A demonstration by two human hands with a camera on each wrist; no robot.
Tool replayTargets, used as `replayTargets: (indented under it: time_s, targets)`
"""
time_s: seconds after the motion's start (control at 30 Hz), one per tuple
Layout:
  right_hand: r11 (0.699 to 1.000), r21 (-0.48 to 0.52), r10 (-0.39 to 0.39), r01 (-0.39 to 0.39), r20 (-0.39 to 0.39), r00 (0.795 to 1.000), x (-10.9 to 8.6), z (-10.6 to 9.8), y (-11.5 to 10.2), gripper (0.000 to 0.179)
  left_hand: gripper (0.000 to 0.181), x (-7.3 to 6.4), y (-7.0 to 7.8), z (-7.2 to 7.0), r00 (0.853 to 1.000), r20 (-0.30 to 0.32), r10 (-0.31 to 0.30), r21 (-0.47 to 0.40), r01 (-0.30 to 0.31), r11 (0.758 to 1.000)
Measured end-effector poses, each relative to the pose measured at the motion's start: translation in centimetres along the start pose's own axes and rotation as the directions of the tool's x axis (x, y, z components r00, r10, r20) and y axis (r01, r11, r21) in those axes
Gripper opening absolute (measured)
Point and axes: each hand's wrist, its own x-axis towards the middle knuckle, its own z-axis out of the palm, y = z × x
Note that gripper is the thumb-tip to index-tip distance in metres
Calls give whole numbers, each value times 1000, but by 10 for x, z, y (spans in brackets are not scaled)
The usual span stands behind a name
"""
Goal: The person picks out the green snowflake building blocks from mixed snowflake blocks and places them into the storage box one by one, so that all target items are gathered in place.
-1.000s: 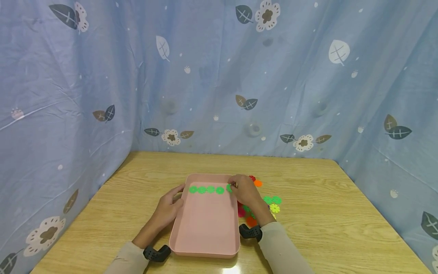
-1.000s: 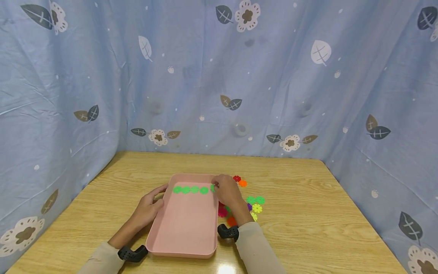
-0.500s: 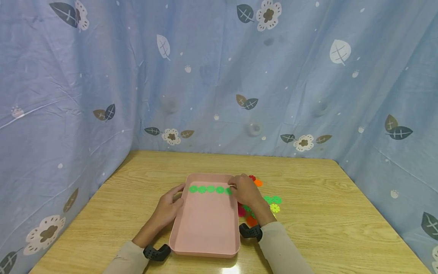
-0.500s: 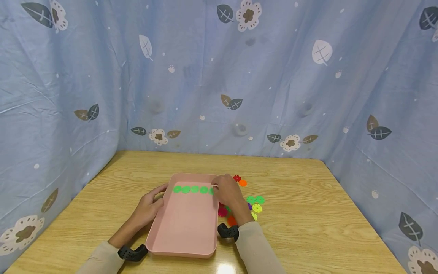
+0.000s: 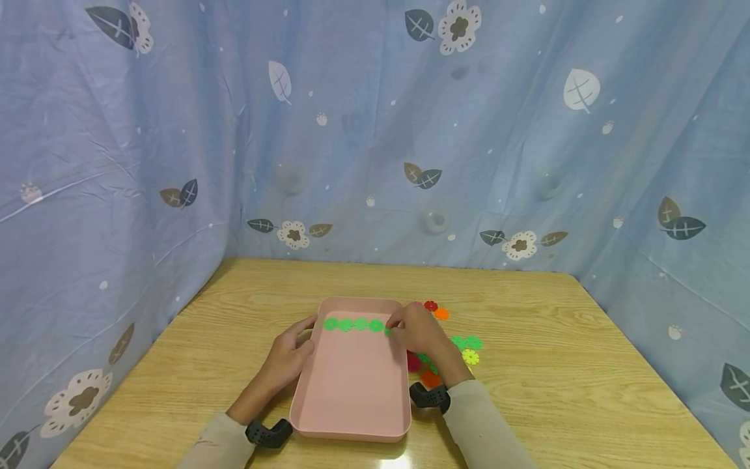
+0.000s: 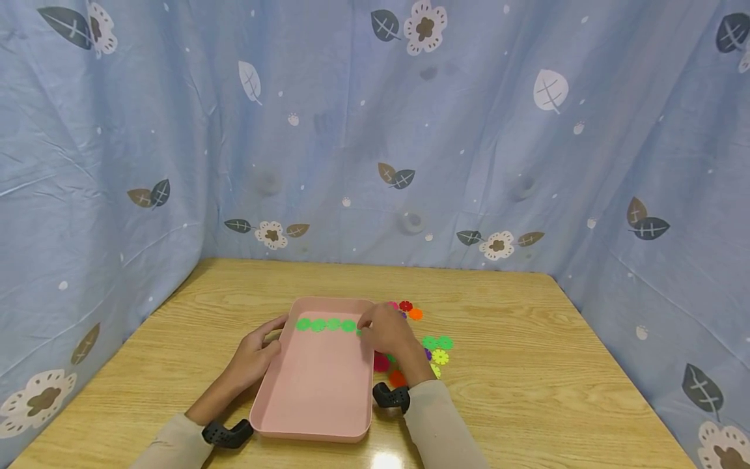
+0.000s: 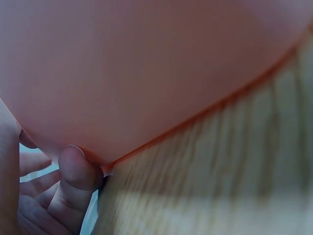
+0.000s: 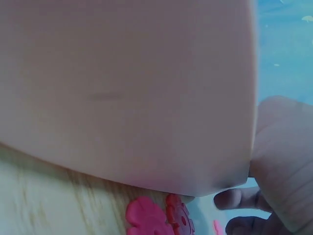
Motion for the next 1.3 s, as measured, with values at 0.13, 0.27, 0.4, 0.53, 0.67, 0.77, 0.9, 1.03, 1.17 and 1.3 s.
replayTargets:
  time_s: [0.13, 0.27, 0.4, 0.53, 0.67, 0.77, 0.9, 1.03, 1.17, 1.3]
  targets:
    - [1000, -4, 7, -7, 30, 1000, 0, 0, 0, 25, 56, 0, 0, -1, 1000, -1, -3, -6, 3, 1000]
    - [1000, -7, 19, -19, 34, 999, 1, 0, 0, 26, 56, 0, 1, -1, 1000, -2, -3, -12, 3, 1000]
    - [1000, 25, 18, -19, 36, 999, 1, -1, 0, 27, 56, 0, -1, -1, 1000, -11, -7, -9, 7, 1000]
    - [995, 97, 20, -20, -1, 1000, -5, -7, -1, 27, 55, -2, -2, 1, 1000, -5, -16, -34, 15, 999]
    - [990, 135, 37, -27, -74, 997, -12, -19, 0, 28, 55, -3, -2, 5, 1000, 2, -5, -67, 5, 998]
    - [991, 123, 57, -44, -106, 993, -18, -28, 7, 28, 56, -3, -3, 8, 1000, 2, 3, -80, -2, 997]
    - [998, 45, 55, -51, -93, 994, -29, -37, 20, 24, 56, -3, -3, 11, 1000, 9, 1, -75, 0, 997]
    - [998, -27, 55, -55, -9, 998, -39, -43, 33, 18, 56, -2, 0, 10, 1000, -7, -5, -40, 5, 999]
    - [996, -73, 67, -61, 93, 993, -45, -48, 39, 16, 55, -2, 1, 5, 1000, -18, -17, -26, 17, 1000]
    - [995, -85, 69, -55, 167, 984, -48, -52, 39, 21, 55, -2, 0, 1, 1000, -22, -9, -17, 8, 1000]
